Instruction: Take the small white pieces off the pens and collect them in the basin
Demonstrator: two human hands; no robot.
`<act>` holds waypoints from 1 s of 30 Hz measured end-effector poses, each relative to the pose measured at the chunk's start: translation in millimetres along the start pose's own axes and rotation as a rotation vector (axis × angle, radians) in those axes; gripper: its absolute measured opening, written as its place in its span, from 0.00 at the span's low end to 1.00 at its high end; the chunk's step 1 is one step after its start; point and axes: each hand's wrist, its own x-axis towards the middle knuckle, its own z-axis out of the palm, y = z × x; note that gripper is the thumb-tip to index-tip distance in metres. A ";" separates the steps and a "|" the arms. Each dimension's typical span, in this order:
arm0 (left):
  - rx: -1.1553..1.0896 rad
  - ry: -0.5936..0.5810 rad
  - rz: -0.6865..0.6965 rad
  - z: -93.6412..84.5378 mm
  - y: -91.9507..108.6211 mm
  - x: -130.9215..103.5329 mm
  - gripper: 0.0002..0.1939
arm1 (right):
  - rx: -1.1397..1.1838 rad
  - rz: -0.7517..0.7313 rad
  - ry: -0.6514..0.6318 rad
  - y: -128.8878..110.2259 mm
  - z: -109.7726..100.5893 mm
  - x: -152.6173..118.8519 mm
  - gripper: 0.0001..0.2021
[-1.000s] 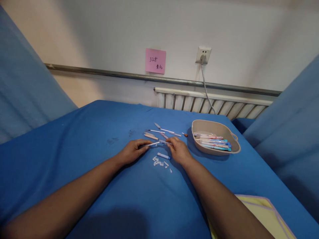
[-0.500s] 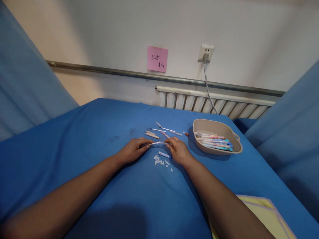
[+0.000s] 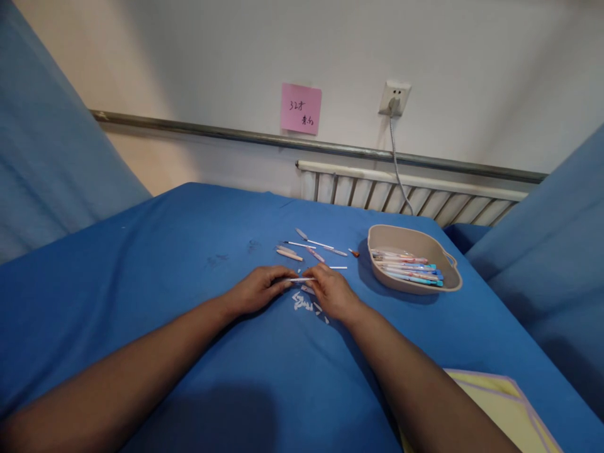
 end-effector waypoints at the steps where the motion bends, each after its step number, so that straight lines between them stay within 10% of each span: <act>1: -0.015 0.001 0.001 -0.2 0.7 0.1 0.13 | -0.011 0.017 0.009 -0.7 0.0 -0.1 0.09; 19: -0.047 -0.017 -0.013 -0.6 5.5 -1.2 0.13 | -0.110 -0.012 -0.066 -5.4 -6.8 -0.6 0.10; 30: 0.069 -0.053 0.042 -1.2 7.7 -2.9 0.13 | 0.220 0.205 -0.137 -6.0 1.1 -0.2 0.11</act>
